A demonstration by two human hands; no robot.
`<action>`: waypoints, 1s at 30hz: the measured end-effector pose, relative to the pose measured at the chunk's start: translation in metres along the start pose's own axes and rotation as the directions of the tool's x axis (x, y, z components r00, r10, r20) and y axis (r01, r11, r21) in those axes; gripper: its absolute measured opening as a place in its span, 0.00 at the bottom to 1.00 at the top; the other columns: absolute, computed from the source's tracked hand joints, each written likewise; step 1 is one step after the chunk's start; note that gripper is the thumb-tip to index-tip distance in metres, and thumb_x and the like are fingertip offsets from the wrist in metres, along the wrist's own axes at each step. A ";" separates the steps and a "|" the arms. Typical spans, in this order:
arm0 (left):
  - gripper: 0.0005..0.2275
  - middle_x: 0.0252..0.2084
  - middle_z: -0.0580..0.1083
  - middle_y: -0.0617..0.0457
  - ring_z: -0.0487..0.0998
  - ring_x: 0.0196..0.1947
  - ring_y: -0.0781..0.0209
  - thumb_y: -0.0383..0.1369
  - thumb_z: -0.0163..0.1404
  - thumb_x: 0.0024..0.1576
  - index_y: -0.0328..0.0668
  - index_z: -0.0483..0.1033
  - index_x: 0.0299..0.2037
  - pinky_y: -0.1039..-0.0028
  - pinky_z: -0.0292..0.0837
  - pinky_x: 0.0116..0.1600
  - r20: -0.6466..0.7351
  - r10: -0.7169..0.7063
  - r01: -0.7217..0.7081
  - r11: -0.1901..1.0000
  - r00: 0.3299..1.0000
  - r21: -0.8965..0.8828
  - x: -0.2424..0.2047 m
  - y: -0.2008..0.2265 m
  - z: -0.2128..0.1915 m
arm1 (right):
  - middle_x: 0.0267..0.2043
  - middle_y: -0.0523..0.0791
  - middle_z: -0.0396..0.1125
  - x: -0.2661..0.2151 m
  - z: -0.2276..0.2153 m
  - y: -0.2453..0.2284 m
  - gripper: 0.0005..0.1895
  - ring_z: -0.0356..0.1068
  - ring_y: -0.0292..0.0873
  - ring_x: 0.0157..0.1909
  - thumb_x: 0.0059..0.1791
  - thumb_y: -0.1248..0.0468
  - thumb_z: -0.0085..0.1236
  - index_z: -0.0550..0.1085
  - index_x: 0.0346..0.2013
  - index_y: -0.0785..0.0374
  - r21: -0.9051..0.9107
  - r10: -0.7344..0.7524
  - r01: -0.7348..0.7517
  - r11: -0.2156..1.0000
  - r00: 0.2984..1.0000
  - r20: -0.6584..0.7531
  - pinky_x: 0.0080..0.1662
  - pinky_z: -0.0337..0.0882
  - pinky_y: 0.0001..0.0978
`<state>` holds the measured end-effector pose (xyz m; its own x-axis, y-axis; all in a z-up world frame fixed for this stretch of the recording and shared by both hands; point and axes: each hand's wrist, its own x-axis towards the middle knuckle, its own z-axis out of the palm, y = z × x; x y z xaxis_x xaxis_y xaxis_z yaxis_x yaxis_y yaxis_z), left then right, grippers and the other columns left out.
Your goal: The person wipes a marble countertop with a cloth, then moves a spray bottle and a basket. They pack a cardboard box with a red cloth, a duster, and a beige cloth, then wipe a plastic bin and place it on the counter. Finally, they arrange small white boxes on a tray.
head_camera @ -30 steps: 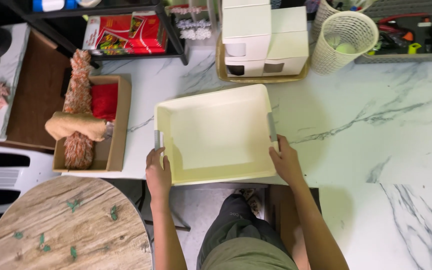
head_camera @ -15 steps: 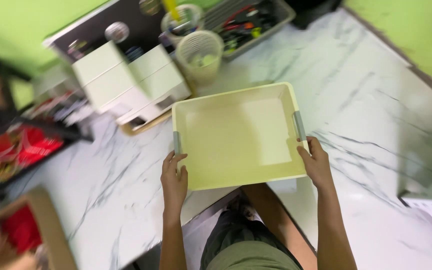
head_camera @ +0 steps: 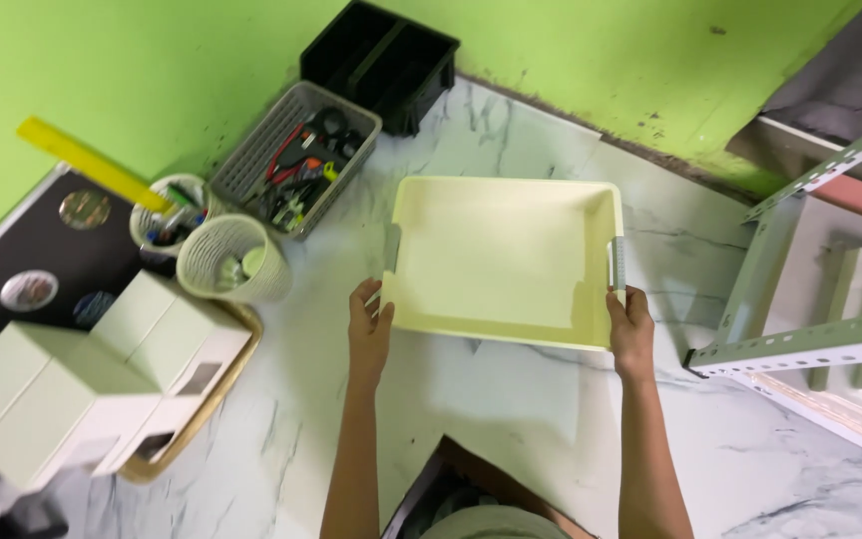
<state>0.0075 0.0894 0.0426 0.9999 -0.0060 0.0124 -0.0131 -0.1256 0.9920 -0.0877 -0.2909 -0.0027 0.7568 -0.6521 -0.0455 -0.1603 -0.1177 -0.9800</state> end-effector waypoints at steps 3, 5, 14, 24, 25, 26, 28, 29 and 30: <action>0.29 0.69 0.63 0.41 0.70 0.63 0.51 0.26 0.49 0.62 0.40 0.48 0.73 0.67 0.71 0.60 0.041 0.062 -0.064 0.997 0.997 0.053 0.045 -0.034 0.028 | 0.41 0.46 0.67 0.032 0.015 0.027 0.12 0.62 0.37 0.42 0.57 0.62 0.52 0.70 0.50 0.68 -0.012 0.000 -0.001 1.000 0.989 -0.148 0.45 0.65 0.29; 0.32 0.69 0.62 0.39 0.71 0.62 0.50 0.27 0.50 0.62 0.41 0.45 0.74 0.66 0.72 0.59 0.097 0.052 -0.057 0.998 0.994 0.042 0.070 -0.040 0.049 | 0.42 0.45 0.67 0.049 0.028 0.022 0.12 0.62 0.37 0.42 0.57 0.62 0.52 0.70 0.50 0.69 0.041 -0.011 0.019 0.999 0.983 -0.186 0.46 0.65 0.28; 0.38 0.74 0.53 0.36 0.73 0.61 0.50 0.26 0.49 0.62 0.44 0.33 0.76 0.69 0.74 0.55 0.267 0.018 0.007 0.996 0.964 -0.092 0.159 -0.031 0.127 | 0.43 0.46 0.67 0.124 0.083 0.021 0.15 0.63 0.38 0.42 0.57 0.61 0.52 0.68 0.51 0.70 0.078 0.023 -0.001 0.997 0.961 -0.276 0.46 0.67 0.30; 0.38 0.78 0.46 0.35 0.70 0.66 0.48 0.23 0.48 0.61 0.44 0.34 0.76 0.68 0.72 0.59 0.220 0.048 -0.011 0.986 0.974 -0.166 0.205 -0.032 0.148 | 0.51 0.46 0.67 0.166 0.104 0.012 0.20 0.65 0.38 0.49 0.58 0.59 0.48 0.64 0.58 0.72 0.133 0.031 -0.017 0.991 0.994 -0.106 0.51 0.68 0.31; 0.38 0.78 0.46 0.35 0.70 0.66 0.48 0.23 0.48 0.61 0.44 0.34 0.76 0.68 0.72 0.59 0.223 0.046 -0.008 0.986 0.974 -0.167 0.208 -0.033 0.149 | 0.51 0.46 0.67 0.167 0.106 0.011 0.20 0.65 0.38 0.49 0.58 0.59 0.48 0.64 0.58 0.72 0.131 0.033 -0.019 0.991 0.994 -0.108 0.51 0.68 0.31; 0.38 0.78 0.45 0.35 0.70 0.65 0.48 0.22 0.48 0.61 0.44 0.34 0.76 0.68 0.72 0.60 0.218 0.055 -0.018 0.985 0.974 -0.169 0.210 -0.033 0.149 | 0.54 0.49 0.66 0.167 0.107 0.011 0.21 0.65 0.40 0.51 0.58 0.58 0.47 0.63 0.60 0.72 0.132 0.035 -0.023 0.991 0.995 -0.091 0.53 0.68 0.31; 0.38 0.78 0.45 0.35 0.69 0.65 0.47 0.22 0.48 0.61 0.44 0.34 0.76 0.68 0.72 0.61 0.213 0.064 -0.027 0.984 0.975 -0.175 0.212 -0.036 0.151 | 0.57 0.51 0.66 0.171 0.108 0.025 0.23 0.65 0.41 0.54 0.59 0.58 0.47 0.61 0.62 0.72 0.130 0.036 -0.026 0.991 0.997 -0.075 0.55 0.67 0.32; 0.38 0.78 0.45 0.35 0.70 0.65 0.48 0.23 0.48 0.61 0.44 0.34 0.76 0.68 0.71 0.62 0.215 0.075 -0.037 0.984 0.974 -0.175 0.212 -0.038 0.151 | 0.62 0.53 0.61 0.175 0.109 0.039 0.26 0.62 0.42 0.59 0.60 0.58 0.47 0.58 0.66 0.73 0.128 0.017 -0.006 0.992 0.996 -0.086 0.59 0.64 0.33; 0.38 0.78 0.45 0.35 0.70 0.65 0.48 0.23 0.49 0.61 0.44 0.35 0.76 0.68 0.71 0.62 0.216 0.086 -0.048 0.984 0.973 -0.174 0.211 -0.039 0.150 | 0.68 0.55 0.57 0.178 0.109 0.053 0.29 0.59 0.43 0.65 0.61 0.58 0.48 0.54 0.70 0.73 0.125 -0.003 0.015 0.992 0.995 -0.097 0.63 0.61 0.34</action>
<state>0.2187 -0.0555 -0.0128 0.9704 -0.2310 0.0698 -0.0599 0.0497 0.9970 0.1075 -0.3313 -0.0835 0.6925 -0.7210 -0.0238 -0.0685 -0.0328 -0.9971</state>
